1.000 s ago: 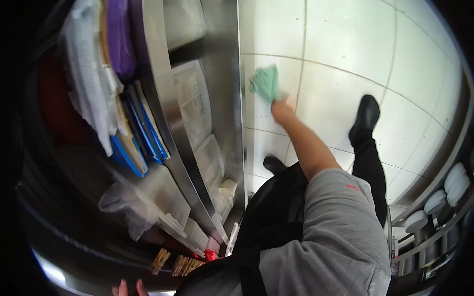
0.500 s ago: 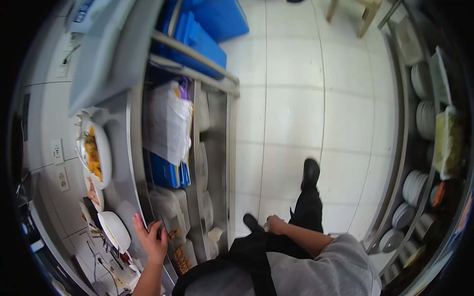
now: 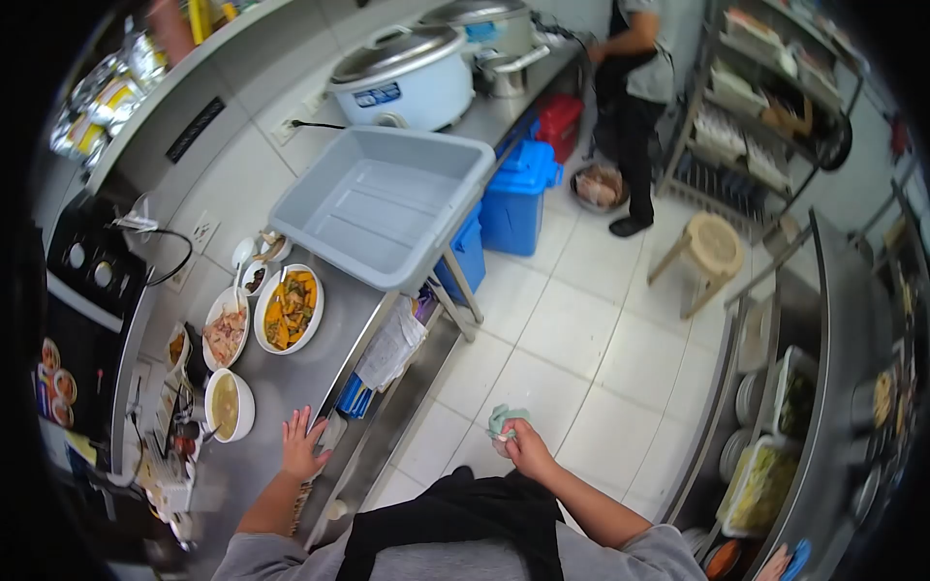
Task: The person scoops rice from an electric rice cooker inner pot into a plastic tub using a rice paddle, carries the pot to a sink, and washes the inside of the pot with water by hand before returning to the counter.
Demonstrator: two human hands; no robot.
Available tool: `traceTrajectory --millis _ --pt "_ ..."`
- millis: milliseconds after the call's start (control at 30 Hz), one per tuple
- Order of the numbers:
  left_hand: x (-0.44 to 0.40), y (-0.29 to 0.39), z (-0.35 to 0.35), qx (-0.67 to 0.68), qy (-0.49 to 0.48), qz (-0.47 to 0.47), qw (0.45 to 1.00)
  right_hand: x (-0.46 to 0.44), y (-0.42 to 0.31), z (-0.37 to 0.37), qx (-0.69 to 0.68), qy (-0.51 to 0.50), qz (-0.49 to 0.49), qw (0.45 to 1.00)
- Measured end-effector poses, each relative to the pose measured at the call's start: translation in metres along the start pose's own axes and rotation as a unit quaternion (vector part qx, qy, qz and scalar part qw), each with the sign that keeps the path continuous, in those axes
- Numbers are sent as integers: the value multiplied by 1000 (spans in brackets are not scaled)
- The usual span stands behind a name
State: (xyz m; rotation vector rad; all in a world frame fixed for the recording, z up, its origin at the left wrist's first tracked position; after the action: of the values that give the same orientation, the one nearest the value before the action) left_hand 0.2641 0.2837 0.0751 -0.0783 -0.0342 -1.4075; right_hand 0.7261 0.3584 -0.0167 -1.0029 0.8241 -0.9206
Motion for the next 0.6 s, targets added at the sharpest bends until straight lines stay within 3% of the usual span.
traceTrajectory --millis 33,67,200,267,300,333,400,433,500,533,567,600 --pt "3 17 4 -10 12 36 999 -16 -16 18 -53 -45 -56 996" --pt "2 35 9 -21 23 71 997 -34 -38 32 -45 -53 -52 996" --pt "-43 158 16 238 45 -87 966 -93 -88 58 -102 -24 17 994" --pt "-86 228 21 480 -95 -138 861 -122 -105 70 -87 -40 56 994" --pt "-108 260 47 600 -230 -150 751 -138 -116 77 -79 -51 90 992" --pt "-136 281 59 555 -250 -209 765 -158 -136 86 -67 -19 177 982" --pt "-185 320 93 416 -292 -266 819 -193 -150 117 -20 -16 228 973" --pt "-207 333 110 425 -289 -267 815 -208 -153 135 18 -7 270 963" --pt "-245 357 143 431 -264 -349 789 -233 -147 169 -21 124 283 951" --pt "-260 368 154 489 -223 -347 769 -244 -152 185 -72 184 273 942" --pt "-275 378 166 544 -179 -341 745 -254 -150 197 -67 179 269 944" --pt "-291 386 181 568 -220 -343 715 -267 -148 209 -62 220 269 936"
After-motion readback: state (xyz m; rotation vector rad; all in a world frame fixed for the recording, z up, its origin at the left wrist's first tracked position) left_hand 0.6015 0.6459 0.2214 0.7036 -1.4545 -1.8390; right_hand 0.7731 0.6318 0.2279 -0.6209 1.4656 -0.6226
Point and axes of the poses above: each hand's wrist, its own x-axis away from the middle knuckle, its own z-axis out of the back of the hand, y = z × x, the point moved 1 cm from there along -x, towards the middle knuckle, and after that the axes turned 12 degrees about z, right-handed, at the moved point
